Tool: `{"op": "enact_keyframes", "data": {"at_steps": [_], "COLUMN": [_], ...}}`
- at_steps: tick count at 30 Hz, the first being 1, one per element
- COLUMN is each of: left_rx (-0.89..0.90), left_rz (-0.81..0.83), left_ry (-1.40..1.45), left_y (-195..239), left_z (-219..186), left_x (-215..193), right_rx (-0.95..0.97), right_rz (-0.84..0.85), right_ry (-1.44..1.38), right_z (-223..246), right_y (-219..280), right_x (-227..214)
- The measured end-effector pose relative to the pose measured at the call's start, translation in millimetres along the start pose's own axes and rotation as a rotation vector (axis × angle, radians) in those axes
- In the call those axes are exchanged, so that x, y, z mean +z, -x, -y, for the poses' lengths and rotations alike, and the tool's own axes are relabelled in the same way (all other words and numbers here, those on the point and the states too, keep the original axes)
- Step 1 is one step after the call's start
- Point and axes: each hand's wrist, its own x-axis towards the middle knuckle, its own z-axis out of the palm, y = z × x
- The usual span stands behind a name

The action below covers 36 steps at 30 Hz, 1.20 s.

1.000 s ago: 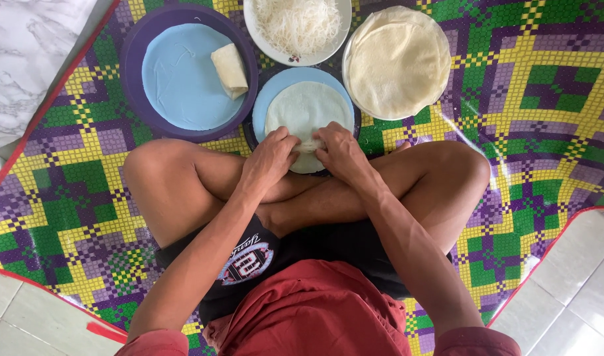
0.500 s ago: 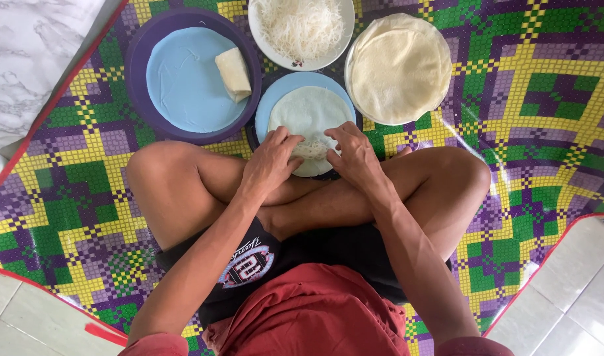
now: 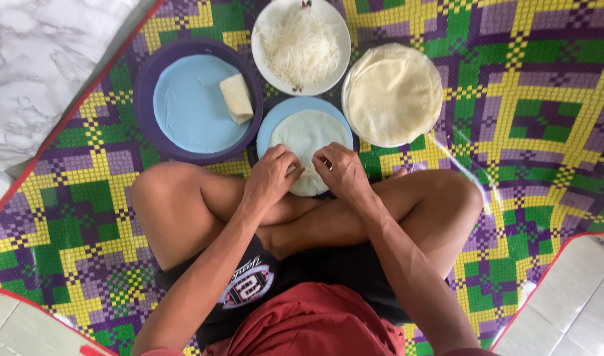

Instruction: The person sits cross-legged on a mat and repeatedly places small amounts of shredded white filling onto a thin round wrapper. They then fold the wrapper over the filling to create a small packet. The person continues this repetitive process throughout the clip.

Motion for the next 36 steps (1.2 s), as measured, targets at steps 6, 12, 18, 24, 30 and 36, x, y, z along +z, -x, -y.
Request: {"op": "enact_keyframes", "data": {"at_steps": [6,12,18,24,30,36], "left_rx": [-0.007,-0.102,-0.11,-0.129,-0.157,-0.114], "left_rz": [-0.021,-0.11,-0.243,-0.313,-0.399,-0.43], "left_ry": [-0.085,-0.043,0.05,0.086,0.145,0.16], "left_y": [-25.9,-73.4,-115.5,-128.9,-137.8,-133.9], "left_z": [4.4,37.9,57.8,65.6,57.6,59.8], "left_x": [-6.5,-11.5,-15.0,-11.6,-21.8,-20.3], "right_rx": [-0.012,0.063,0.08,0.036,-0.005,-0.09], "right_rz": [-0.086,-0.238,-0.31,-0.425,-0.529,-0.52], "right_ry": [0.033,0.096,0.213,0.368,0.156,0.067], "right_z": [-9.0,-32.1,-9.3,-54.9,-5.4,-14.0], "right_y": [-47.9,-128.4,-181.2,-201.1,-185.9,-179.2], "right_x": [4.9,23.3,28.2,63.2,36.6,25.7]}}
